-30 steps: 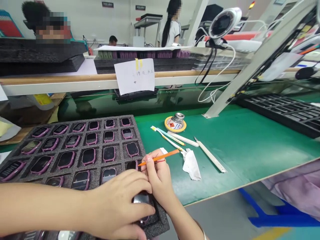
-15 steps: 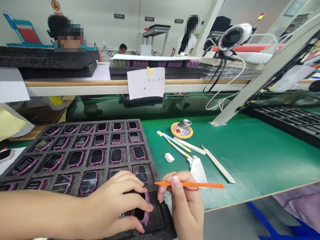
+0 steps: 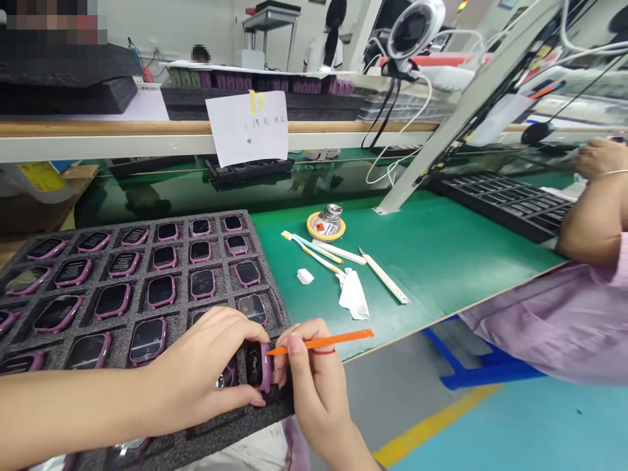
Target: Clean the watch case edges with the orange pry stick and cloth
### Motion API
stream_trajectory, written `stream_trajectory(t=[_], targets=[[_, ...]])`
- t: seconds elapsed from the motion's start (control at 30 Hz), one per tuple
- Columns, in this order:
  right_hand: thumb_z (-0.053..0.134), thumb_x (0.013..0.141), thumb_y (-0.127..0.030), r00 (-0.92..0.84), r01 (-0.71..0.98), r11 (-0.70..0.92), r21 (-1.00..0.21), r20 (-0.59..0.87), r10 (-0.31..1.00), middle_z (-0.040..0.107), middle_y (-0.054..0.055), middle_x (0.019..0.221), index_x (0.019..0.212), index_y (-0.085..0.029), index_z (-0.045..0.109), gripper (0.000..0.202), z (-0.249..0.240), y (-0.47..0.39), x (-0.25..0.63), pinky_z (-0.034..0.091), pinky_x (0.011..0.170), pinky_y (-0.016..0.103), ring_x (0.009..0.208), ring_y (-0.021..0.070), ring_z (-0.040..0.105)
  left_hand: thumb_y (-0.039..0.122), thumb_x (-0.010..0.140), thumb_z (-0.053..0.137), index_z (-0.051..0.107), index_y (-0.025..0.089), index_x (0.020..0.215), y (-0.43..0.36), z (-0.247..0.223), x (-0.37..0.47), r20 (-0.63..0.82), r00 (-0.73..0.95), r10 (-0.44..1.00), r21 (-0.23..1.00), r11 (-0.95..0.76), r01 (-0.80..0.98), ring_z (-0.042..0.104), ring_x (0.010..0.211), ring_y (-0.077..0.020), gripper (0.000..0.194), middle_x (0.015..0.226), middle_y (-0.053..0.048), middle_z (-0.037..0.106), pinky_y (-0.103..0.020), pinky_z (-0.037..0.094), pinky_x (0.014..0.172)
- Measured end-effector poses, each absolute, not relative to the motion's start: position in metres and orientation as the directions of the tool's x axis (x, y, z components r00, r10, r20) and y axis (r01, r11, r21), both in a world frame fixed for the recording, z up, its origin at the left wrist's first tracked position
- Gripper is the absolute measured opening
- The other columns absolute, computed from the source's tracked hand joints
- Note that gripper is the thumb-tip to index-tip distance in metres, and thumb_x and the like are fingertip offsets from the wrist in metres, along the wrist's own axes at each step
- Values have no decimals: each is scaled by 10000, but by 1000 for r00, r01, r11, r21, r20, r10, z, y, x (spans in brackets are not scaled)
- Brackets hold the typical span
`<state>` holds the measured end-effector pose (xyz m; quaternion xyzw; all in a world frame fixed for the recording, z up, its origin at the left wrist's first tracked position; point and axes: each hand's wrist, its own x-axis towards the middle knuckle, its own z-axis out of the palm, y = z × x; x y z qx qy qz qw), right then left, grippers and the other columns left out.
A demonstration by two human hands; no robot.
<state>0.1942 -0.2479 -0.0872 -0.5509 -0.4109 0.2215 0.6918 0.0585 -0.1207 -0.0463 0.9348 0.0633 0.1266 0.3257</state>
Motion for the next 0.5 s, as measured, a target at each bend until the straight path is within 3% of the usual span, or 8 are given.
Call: stream_trajectory(t=[0.2, 0.27, 0.33, 0.4, 0.5], targets=[[448, 1061, -301, 530, 168, 255, -952, 305, 791, 573, -41, 683, 851, -226, 481, 226, -86, -247, 198, 451, 452, 194, 465, 76, 530, 465, 852, 747, 558, 178, 1173, -115, -40, 57, 253, 957, 143, 550, -835, -20, 573, 1074, -278, 470, 1127, -100, 647, -431, 458, 945], [455, 1059, -305, 525, 151, 240, -959, 283, 802, 572, -46, 675, 854, -227, 474, 220, -86, -247, 198, 450, 439, 185, 453, 72, 523, 434, 947, 631, 615, 182, 1054, -111, -35, 52, 288, 955, 69, 495, -865, -86, 578, 999, -243, 274, 1054, -84, 655, -389, 466, 894], [455, 1059, -304, 536, 133, 249, -959, 281, 796, 570, -52, 669, 857, -227, 467, 216, -87, -246, 198, 445, 425, 178, 439, 69, 517, 410, 988, 561, 647, 189, 914, -109, -33, 44, 286, 957, -42, 419, -893, -164, 575, 899, -218, 249, 979, -67, 655, -364, 463, 827], [449, 1061, -299, 542, 126, 274, -954, 297, 786, 573, -54, 671, 857, -228, 464, 217, -88, -245, 198, 442, 422, 174, 435, 66, 515, 441, 970, 576, 662, 187, 896, -107, -32, 33, 259, 956, -139, 336, -915, -224, 578, 899, -235, 279, 1025, -82, 654, -382, 459, 819], [440, 1065, -286, 536, 155, 292, -944, 328, 778, 577, -50, 658, 848, -229, 467, 226, -90, -245, 198, 459, 457, 185, 460, 75, 527, 438, 920, 646, 659, 186, 991, -108, -33, 16, 217, 968, -126, 285, -940, -187, 582, 981, -287, 262, 1134, -117, 631, -426, 463, 857]])
